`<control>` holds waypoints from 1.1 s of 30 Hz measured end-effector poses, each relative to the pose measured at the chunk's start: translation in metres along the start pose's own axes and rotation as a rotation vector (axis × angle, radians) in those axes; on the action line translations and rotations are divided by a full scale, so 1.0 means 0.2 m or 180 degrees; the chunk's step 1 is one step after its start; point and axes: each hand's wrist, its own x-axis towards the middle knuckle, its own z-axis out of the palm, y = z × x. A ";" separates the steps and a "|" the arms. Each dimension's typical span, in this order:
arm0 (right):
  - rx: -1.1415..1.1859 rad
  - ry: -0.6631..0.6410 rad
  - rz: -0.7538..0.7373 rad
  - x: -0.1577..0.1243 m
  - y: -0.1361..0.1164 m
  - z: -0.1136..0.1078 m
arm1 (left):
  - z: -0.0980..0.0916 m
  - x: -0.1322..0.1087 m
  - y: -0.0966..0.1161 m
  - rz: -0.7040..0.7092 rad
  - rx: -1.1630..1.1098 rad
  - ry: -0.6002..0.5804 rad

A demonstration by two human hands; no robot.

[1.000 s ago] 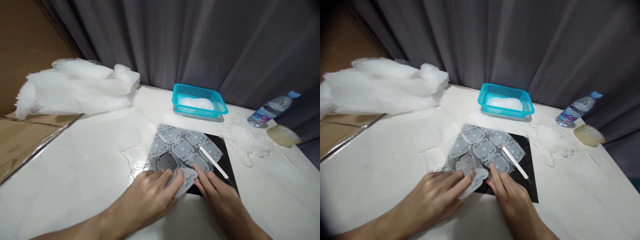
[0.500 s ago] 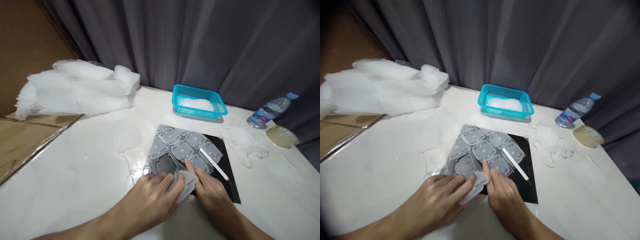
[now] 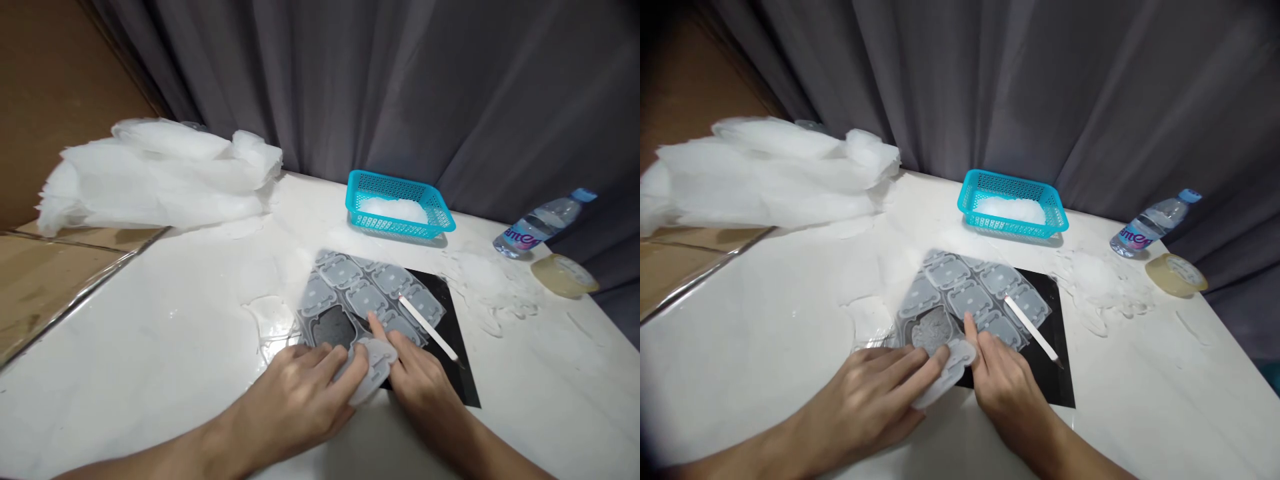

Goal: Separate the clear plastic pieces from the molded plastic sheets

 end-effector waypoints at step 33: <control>-0.0054 0.0066 -0.0119 0.04 -0.01 0.01 | 0.00 -0.02 0.00 0.0131 -0.0218 0.0339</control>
